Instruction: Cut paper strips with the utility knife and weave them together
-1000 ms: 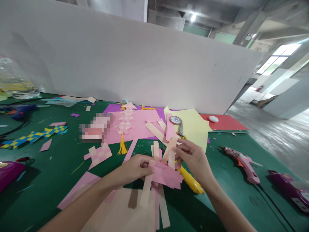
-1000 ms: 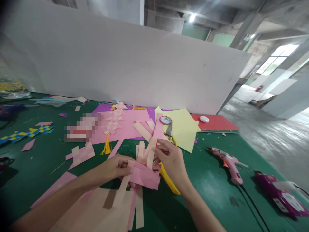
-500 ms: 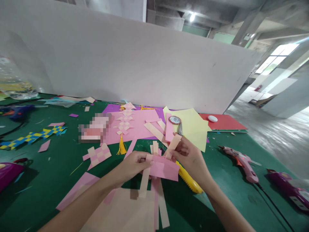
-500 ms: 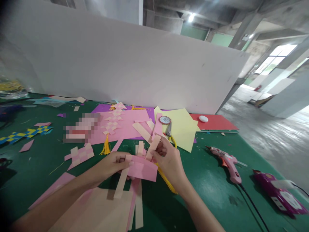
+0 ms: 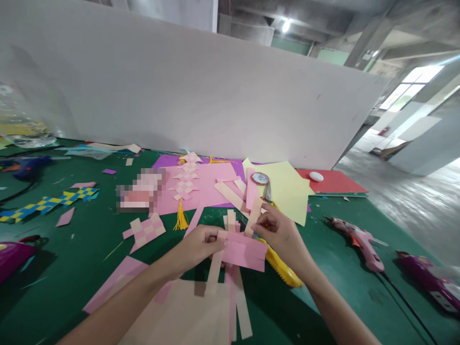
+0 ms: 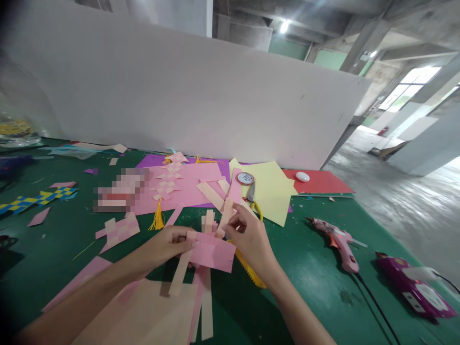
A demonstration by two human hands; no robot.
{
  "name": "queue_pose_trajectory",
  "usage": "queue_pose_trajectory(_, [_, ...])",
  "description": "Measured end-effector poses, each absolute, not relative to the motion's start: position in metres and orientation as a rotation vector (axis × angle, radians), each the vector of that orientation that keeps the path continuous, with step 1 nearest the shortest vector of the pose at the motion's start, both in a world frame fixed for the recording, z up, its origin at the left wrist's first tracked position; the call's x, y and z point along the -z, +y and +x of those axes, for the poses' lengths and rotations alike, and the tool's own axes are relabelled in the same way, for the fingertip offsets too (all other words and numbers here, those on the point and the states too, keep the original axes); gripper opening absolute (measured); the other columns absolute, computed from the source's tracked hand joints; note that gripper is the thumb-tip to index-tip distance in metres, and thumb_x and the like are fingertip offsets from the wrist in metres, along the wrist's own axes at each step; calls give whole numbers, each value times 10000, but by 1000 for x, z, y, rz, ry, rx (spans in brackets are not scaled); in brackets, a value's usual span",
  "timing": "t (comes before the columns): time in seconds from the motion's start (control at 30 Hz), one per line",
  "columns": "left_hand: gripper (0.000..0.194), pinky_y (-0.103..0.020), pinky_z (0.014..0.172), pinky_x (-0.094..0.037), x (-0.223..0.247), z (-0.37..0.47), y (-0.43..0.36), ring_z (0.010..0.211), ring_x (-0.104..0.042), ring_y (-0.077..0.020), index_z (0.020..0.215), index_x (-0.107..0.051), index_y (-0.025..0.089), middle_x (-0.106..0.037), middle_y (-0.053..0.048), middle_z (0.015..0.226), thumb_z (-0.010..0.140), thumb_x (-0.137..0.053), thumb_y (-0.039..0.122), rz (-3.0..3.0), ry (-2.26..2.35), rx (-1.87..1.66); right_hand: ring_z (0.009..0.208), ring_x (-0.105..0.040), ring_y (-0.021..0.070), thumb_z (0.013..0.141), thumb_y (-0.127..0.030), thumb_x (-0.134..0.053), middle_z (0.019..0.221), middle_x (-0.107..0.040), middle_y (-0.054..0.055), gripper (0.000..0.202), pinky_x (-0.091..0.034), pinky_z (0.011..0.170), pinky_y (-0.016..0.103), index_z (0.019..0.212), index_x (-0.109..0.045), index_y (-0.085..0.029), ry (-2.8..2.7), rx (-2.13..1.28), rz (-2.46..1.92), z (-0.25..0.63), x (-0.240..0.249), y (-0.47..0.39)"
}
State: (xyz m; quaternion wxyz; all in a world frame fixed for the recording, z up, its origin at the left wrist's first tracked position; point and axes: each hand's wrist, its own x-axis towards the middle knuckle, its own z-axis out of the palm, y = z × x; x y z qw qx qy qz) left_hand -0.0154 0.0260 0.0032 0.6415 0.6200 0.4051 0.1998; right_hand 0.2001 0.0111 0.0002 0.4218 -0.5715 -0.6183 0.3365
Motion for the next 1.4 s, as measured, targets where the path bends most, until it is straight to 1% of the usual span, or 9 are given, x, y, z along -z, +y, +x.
queue_pose_trajectory(0.1, [262, -270, 658, -413, -3, -15, 26, 750, -564, -187, 765, -630, 161, -596, -28, 763, 808, -538, 403, 1430, 929, -456, 690, -572, 164, 773, -233, -575, 720, -610, 1, 443, -456, 640, 299, 1206, -512, -165, -1535, -861, -1411, 200, 0, 12])
queue_pose_trajectory(0.3, [272, -267, 657, -387, -4, -15, 26, 760, -534, -183, 806, -643, 165, -583, -32, 802, 809, -526, 409, 1458, 913, -442, 707, -591, 170, 779, -276, -568, 794, -649, 31, 246, -462, 665, 316, 986, -657, -177, -1541, -968, -1455, 199, -8, 10])
queue_pose_trajectory(0.53, [329, -246, 532, -223, -2, -15, 26, 557, -317, -116, 606, -454, 179, -324, 42, 616, 817, -511, 424, 1546, 914, -425, 683, -623, 167, 770, -242, -581, 739, -654, 12, 221, -444, 634, 289, 972, -644, -180, -1594, -1092, -1409, 198, -4, 11])
queue_pose_trajectory(0.73, [312, -263, 514, -146, 4, -17, 26, 532, -209, -107, 602, -417, 183, -224, 49, 613, 824, -499, 385, 1621, 928, -343, 697, -602, 156, 760, -225, -588, 731, -678, 14, 178, -445, 658, 276, 906, -682, -191, -1730, -1158, -1438, 195, -3, 11])
queue_pose_trajectory(0.87, [259, -265, 518, -152, 6, -17, 28, 553, -235, -110, 642, -477, 172, -250, 44, 623, 841, -470, 337, 1664, 891, -326, 713, -602, 153, 763, -261, -612, 783, -665, 23, 225, -447, 658, 274, 967, -669, -183, -1642, -1338, -1370, 193, -3, 10])
queue_pose_trajectory(1.0, [255, -261, 516, -164, 7, -18, 30, 559, -248, -109, 630, -460, 168, -279, 43, 620, 842, -461, 311, 1684, 867, -291, 616, -568, 113, 702, -286, -699, 754, -600, -6, 291, -439, 600, 252, 968, -658, -175, -1484, -1530, -1275, 194, -4, 11])
queue_pose_trajectory(1.17, [260, -250, 512, -177, 7, -18, 28, 553, -259, -105, 632, -424, 175, -274, 48, 621, 842, -463, 324, 1672, 893, -311, 632, -504, 103, 672, -242, -720, 695, -552, -18, 289, -407, 576, 234, 949, -684, -170, -1394, -1507, -1319, 198, -6, 11])
queue_pose_trajectory(1.27, [276, -241, 514, -197, 5, -17, 28, 553, -279, -104, 630, -442, 173, -275, 49, 625, 839, -469, 350, 1671, 926, -360, 691, -522, 123, 697, -260, -693, 776, -582, 3, 310, -420, 625, 260, 997, -680, -182, -1331, -1477, -1300, 202, -7, 11])
queue_pose_trajectory(1.4, [282, -232, 533, -285, -3, -15, 27, 591, -397, -125, 660, -519, 167, -384, 30, 634, 819, -481, 397, 1623, 998, -420, 727, -527, 133, 703, -273, -679, 808, -598, 5, 310, -409, 683, 277, 1002, -679, -189, -1328, -1411, -1280, 207, -8, 13])
